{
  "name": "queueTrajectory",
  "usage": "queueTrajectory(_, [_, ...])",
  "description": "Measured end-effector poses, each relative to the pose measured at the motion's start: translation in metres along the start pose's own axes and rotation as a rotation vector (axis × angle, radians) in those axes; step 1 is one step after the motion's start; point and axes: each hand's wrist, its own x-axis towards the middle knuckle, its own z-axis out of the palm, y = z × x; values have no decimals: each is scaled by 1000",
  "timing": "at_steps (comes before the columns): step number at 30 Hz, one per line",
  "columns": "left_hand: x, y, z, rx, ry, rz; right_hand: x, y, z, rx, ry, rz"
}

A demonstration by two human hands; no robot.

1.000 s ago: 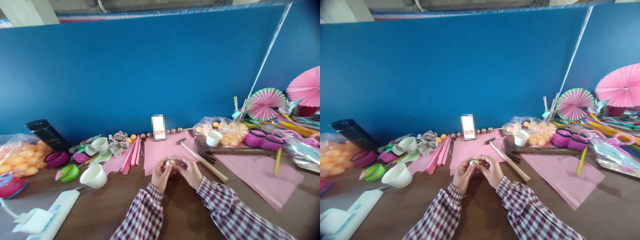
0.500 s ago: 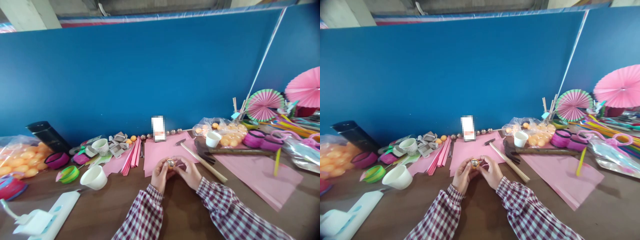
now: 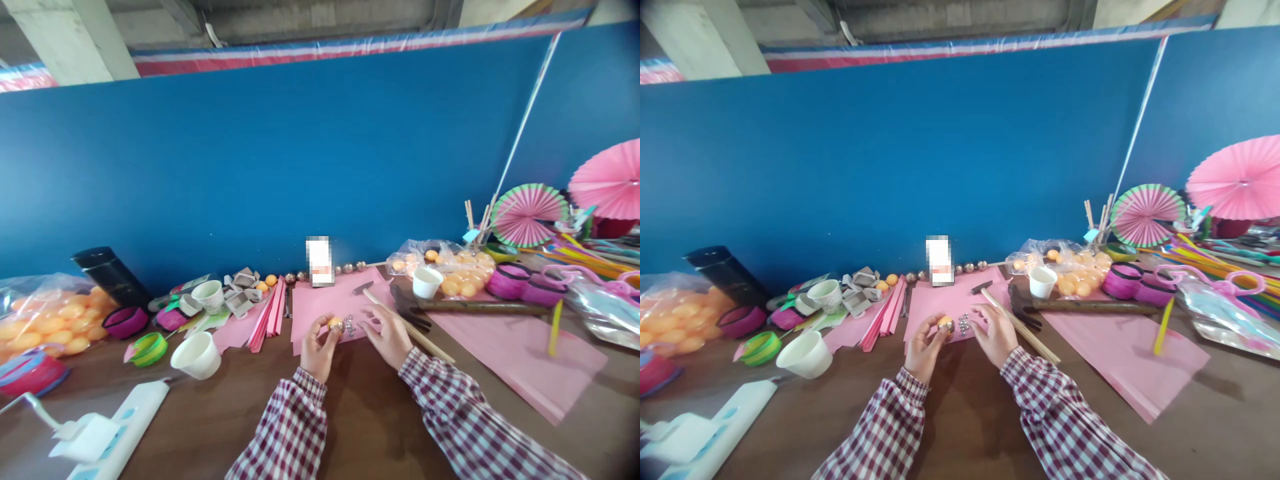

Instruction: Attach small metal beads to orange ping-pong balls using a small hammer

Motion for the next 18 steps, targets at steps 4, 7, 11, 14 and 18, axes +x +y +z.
queueTrajectory(4, [6, 1, -10, 377, 95, 197, 4, 11, -13, -359, 20, -16])
queueTrajectory(7, [10, -4, -15, 550, 133, 233, 3, 10, -22, -547, -55, 21])
queueTrajectory(11, [12, -9, -17, 637, 124, 328, 0, 0, -30, -672, -125, 122])
queueTrajectory(14, [12, -8, -18, 651, 111, 373, 2, -6, -32, -703, -176, 198])
queueTrajectory(18, [12, -6, -19, 693, 124, 321, 4, -6, -32, -692, -182, 271])
